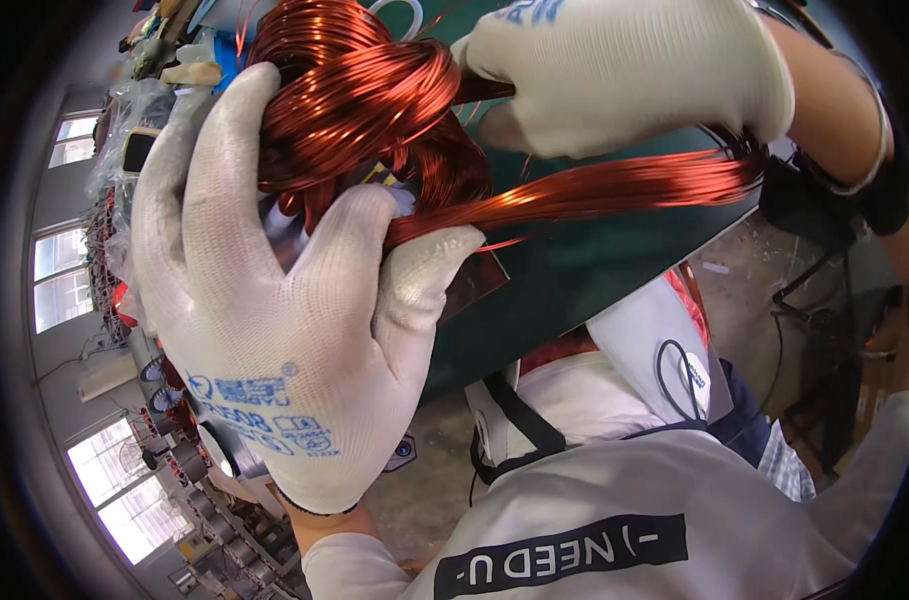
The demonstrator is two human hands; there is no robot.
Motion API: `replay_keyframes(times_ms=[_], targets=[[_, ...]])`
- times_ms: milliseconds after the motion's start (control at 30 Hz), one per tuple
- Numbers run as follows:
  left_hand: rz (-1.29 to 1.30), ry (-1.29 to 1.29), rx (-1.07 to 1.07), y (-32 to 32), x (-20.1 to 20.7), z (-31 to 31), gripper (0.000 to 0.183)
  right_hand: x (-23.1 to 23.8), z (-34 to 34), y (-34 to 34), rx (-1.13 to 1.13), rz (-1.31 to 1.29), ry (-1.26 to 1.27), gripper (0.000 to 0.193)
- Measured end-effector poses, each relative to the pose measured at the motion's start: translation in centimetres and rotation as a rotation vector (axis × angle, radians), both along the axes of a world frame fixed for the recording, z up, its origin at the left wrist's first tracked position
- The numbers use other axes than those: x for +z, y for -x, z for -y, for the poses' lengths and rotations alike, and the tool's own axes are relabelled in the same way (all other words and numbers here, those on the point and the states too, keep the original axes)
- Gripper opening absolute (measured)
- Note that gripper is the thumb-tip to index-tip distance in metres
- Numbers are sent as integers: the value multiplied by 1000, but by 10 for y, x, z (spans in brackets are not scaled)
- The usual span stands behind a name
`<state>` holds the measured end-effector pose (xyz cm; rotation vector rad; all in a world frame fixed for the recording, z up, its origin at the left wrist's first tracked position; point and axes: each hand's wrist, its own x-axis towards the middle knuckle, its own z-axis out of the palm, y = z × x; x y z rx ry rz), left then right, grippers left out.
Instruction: The person hammers a wooden rod into the motor stator with a mallet, removes the rod, and uses a metal tool to adjust the copper wire coils. They then pick up a new coil of copper wire, untie it, and thread the strands into the stator slots by hand.
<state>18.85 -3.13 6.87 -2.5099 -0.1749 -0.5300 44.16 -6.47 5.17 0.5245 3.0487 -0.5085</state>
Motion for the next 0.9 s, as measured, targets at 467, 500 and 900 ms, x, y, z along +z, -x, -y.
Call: replay_keyframes(times_ms=[467,500,900], targets=[[4,25,106,8,-3,4,57,-72,6,57,-1034,-745,-175,27],[4,0,117,8,-4,6,57,-71,7,57,-1029,-741,-176,27],[-21,1,143,11,2,6,61,-43,0,55,-907,-585,-148,27]])
